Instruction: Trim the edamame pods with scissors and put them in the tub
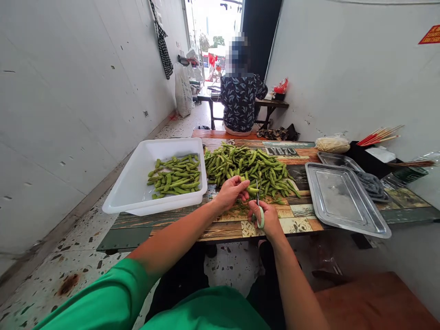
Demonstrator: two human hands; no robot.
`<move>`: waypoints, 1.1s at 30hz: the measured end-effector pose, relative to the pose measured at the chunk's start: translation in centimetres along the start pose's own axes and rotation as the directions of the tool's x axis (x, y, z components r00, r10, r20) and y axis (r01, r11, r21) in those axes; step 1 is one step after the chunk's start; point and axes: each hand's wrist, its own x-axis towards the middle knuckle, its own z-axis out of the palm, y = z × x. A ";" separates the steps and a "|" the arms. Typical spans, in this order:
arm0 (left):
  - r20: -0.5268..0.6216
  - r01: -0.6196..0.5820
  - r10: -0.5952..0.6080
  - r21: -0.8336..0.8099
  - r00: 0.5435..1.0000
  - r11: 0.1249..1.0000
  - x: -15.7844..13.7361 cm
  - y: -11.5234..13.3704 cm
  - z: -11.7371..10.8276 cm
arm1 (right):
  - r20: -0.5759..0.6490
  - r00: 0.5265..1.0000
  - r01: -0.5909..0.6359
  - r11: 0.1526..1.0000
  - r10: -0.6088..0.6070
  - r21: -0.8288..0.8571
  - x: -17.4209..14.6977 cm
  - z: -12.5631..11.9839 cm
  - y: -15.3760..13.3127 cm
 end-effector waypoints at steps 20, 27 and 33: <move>0.200 -0.413 0.469 0.814 0.860 0.409 -0.7 0.7 -0.8 | -0.263 0.965 0.086 0.957 -0.011 0.276 0.9 -0.3 0.6; 0.357 -0.354 0.208 0.934 0.911 -0.049 0.0 -1.5 -0.3 | -0.444 0.836 0.350 0.936 -0.322 -0.020 2.6 -2.0 2.1; 0.330 -0.310 0.176 0.942 0.927 -0.130 -0.2 -0.9 0.0 | -0.330 0.841 0.345 0.894 -0.429 -0.284 2.1 -2.2 2.5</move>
